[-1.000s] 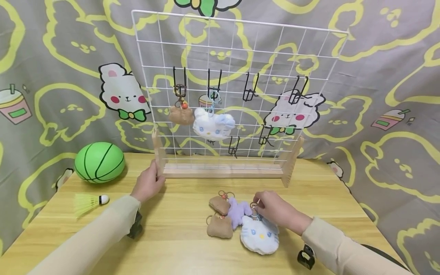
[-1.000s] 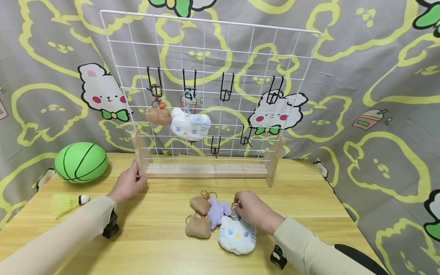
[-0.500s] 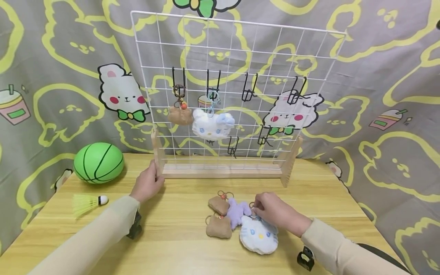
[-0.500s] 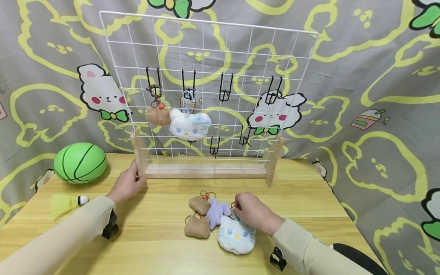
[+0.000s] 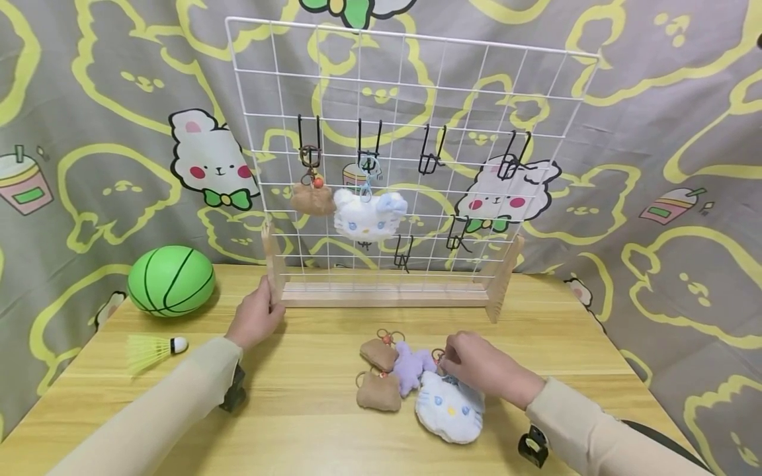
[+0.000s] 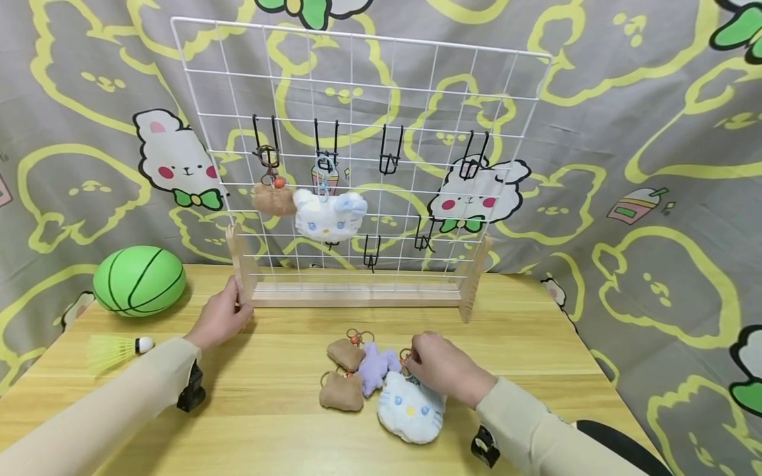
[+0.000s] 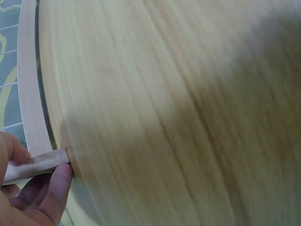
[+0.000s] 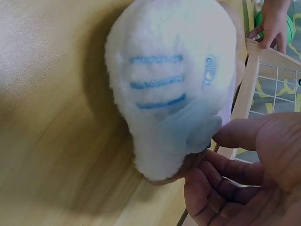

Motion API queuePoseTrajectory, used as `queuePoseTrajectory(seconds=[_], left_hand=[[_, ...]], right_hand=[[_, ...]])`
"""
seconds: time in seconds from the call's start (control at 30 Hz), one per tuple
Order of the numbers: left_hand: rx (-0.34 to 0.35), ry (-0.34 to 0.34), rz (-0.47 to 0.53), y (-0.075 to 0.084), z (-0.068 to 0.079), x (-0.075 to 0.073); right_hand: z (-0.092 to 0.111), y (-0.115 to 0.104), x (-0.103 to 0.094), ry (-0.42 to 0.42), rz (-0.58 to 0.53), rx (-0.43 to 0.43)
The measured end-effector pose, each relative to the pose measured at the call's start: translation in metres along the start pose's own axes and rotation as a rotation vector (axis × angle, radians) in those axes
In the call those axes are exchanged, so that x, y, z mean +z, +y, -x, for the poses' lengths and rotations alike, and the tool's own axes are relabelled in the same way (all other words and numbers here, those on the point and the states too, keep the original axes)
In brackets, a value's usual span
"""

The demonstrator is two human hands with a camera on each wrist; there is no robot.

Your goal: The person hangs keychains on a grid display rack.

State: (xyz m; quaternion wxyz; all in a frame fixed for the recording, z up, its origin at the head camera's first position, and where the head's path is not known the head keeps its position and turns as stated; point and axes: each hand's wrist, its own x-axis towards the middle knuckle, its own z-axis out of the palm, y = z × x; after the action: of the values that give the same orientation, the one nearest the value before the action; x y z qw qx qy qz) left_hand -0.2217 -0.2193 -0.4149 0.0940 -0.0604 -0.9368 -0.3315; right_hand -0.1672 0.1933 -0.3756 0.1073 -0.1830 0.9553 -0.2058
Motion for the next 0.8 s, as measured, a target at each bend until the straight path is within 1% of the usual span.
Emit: queuePoseTrajectory(seconds=[0.1,0.3,0.5,0.67,0.8], left_hand=[[0.003,0.004,0.000,-0.0008,-0.0005,0.0007],[0.006,0.011,-0.003,-0.0001,-0.0001,0.0018],[-0.001,0.010,-0.006,0.0015,0.0011,0.0015],[-0.002,0.004,-0.006,0.0019,0.0014,0.0007],[-0.003,0.002,-0.007,0.0003,0.0004,0.0008]], right_hand=[[0.0010,-0.0010,-0.0014,-0.017,0.009,0.018],[0.0009,-0.0015,0.0006,-0.021,0.021,0.005],[0.0002,-0.0012,0.0012,-0.042,-0.002,0.009],[0.0049,-0.0002,-0.0020,-0.052,-0.049,0.010],[0.0077,0.0018,-0.0032,-0.047,-0.078,-0.015]])
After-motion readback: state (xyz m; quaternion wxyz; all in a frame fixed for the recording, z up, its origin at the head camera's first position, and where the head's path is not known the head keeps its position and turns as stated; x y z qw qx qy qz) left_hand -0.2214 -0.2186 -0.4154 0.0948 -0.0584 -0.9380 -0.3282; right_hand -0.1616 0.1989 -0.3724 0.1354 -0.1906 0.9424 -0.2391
